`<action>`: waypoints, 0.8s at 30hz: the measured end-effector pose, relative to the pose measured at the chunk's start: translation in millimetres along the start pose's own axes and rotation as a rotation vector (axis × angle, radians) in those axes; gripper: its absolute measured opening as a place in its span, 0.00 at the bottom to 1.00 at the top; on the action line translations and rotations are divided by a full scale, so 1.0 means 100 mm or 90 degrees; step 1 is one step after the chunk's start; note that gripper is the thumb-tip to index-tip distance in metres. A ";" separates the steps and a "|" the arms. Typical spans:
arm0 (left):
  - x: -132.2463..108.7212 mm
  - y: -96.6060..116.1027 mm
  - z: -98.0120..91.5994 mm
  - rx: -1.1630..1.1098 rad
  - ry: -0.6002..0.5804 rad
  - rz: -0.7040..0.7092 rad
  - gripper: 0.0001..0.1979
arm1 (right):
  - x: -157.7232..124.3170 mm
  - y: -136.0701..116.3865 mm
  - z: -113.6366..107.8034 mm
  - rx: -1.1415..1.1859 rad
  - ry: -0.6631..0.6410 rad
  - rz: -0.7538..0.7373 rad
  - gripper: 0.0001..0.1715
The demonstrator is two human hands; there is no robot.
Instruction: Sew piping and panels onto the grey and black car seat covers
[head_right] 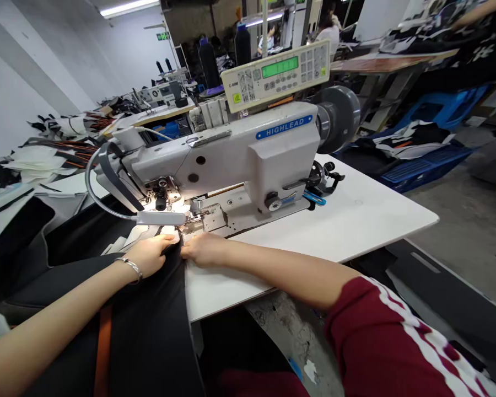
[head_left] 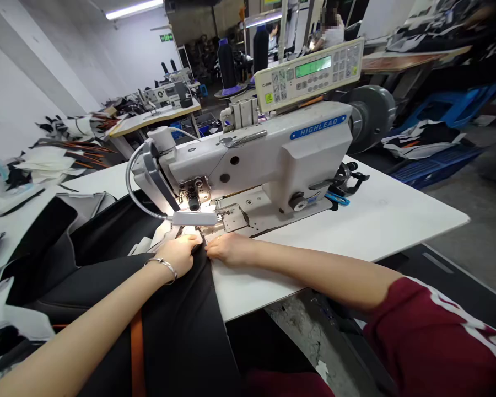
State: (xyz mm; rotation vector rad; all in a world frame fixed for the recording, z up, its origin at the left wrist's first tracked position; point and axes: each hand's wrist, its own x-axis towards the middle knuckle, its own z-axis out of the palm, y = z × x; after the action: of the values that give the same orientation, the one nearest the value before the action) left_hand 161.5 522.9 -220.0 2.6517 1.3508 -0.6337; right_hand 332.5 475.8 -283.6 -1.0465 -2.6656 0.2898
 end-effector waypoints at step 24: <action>0.00 0.24 -0.02 0.027 -0.024 -0.086 0.24 | -0.60 -0.23 -0.12 0.212 0.057 -0.050 0.17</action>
State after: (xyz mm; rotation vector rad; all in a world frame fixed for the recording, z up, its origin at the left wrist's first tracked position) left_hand 181.2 508.5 -220.6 2.5831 1.5324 -0.7301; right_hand 363.8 419.1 -275.6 -0.8292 -2.4590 0.6298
